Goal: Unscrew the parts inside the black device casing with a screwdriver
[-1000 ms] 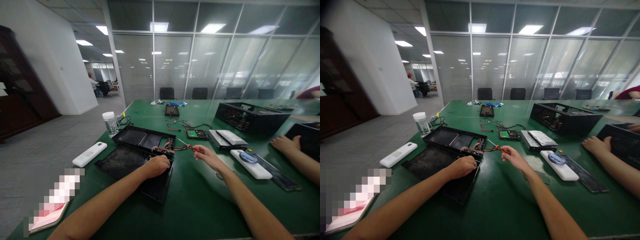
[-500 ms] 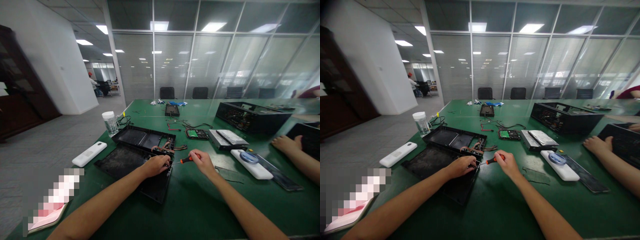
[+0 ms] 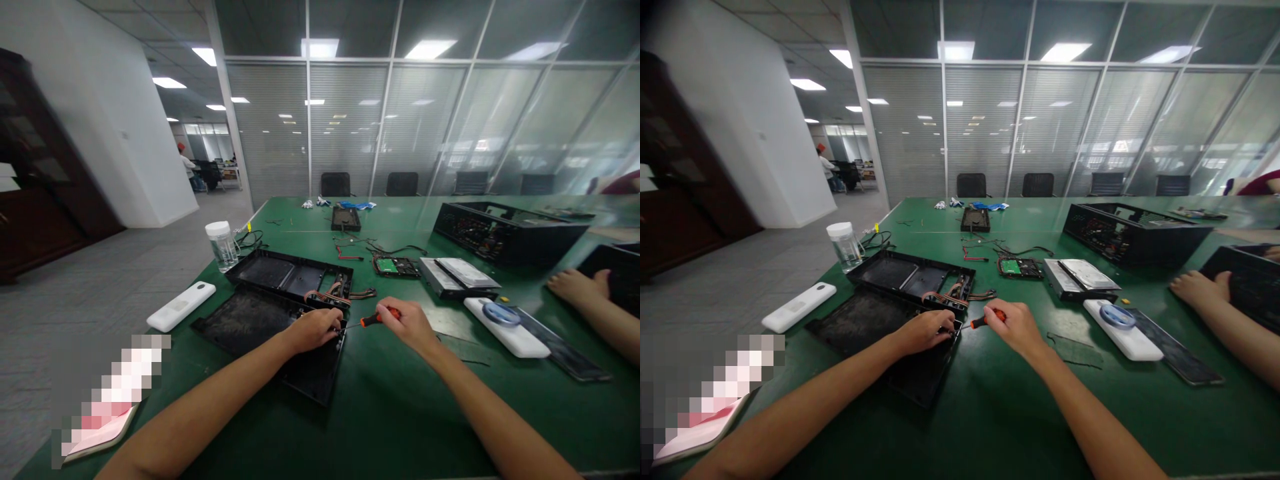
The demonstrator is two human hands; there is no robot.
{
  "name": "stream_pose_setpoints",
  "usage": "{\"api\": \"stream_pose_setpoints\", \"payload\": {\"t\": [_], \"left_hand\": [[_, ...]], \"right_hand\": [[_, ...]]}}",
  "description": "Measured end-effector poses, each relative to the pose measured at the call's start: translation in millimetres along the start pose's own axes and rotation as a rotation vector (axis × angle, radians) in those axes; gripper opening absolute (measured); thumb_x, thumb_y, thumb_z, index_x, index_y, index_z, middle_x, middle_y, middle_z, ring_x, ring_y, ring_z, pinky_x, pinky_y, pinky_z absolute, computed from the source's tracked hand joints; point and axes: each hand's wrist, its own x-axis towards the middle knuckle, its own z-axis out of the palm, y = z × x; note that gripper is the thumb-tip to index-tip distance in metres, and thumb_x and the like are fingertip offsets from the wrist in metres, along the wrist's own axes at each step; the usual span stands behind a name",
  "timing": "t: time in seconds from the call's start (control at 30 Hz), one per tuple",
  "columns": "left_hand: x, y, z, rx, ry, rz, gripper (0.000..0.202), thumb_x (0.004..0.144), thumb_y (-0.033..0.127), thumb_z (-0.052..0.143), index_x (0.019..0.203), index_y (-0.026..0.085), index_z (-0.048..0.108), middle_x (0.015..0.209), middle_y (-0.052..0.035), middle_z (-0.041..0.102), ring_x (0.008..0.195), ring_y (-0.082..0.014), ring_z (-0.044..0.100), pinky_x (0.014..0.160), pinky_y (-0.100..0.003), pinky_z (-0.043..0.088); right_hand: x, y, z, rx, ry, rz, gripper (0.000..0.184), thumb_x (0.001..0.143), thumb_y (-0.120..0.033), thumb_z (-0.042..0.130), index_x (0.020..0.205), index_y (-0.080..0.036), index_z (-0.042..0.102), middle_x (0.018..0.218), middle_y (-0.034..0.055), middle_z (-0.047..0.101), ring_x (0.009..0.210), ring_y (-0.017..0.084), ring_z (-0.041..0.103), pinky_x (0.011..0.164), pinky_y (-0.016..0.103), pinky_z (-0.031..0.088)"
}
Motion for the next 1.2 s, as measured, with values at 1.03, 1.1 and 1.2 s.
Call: {"api": "stream_pose_setpoints", "payload": {"t": [1.03,1.1,1.2], "left_hand": [[0.7,3.7,-1.8,0.077,-0.012,-0.081,0.023,0.079,0.014,0.055,0.098,0.017,0.043,0.095,-0.0032,0.060,0.092,-0.0170,0.055,0.077,-0.026,0.043],[0.3,3.4,-1.6,0.072,-0.011,-0.078,0.024,0.079,0.014,0.054,0.100,0.017,0.042,0.096,-0.0036,0.060,0.094,-0.0172,0.055,0.079,-0.026,0.043],[-0.1,3.2,-1.1,0.070,-0.012,-0.071,0.023,0.079,0.014,0.054,0.099,0.017,0.042,0.097,-0.0042,0.060,0.095,-0.0176,0.055,0.080,-0.026,0.042]], "right_hand": [[58.1,-85.8,-24.0,-0.451,-0.308,-0.036,0.036,0.087,-0.046,0.035,0.091,-0.019,0.058,0.074,0.0098,0.066,0.066,0.023,0.063,0.057,0.029,0.038],[57.8,-88.7,-23.3,-0.479,-0.286,0.027,0.046,0.088,-0.051,0.030,0.082,-0.017,0.060,0.072,0.0126,0.066,0.067,0.024,0.063,0.059,0.030,0.038],[58.5,-91.0,-24.2,-0.464,-0.305,0.027,0.047,0.089,-0.050,0.028,0.089,-0.015,0.060,0.075,0.0130,0.067,0.068,0.024,0.063,0.060,0.031,0.040]]}}
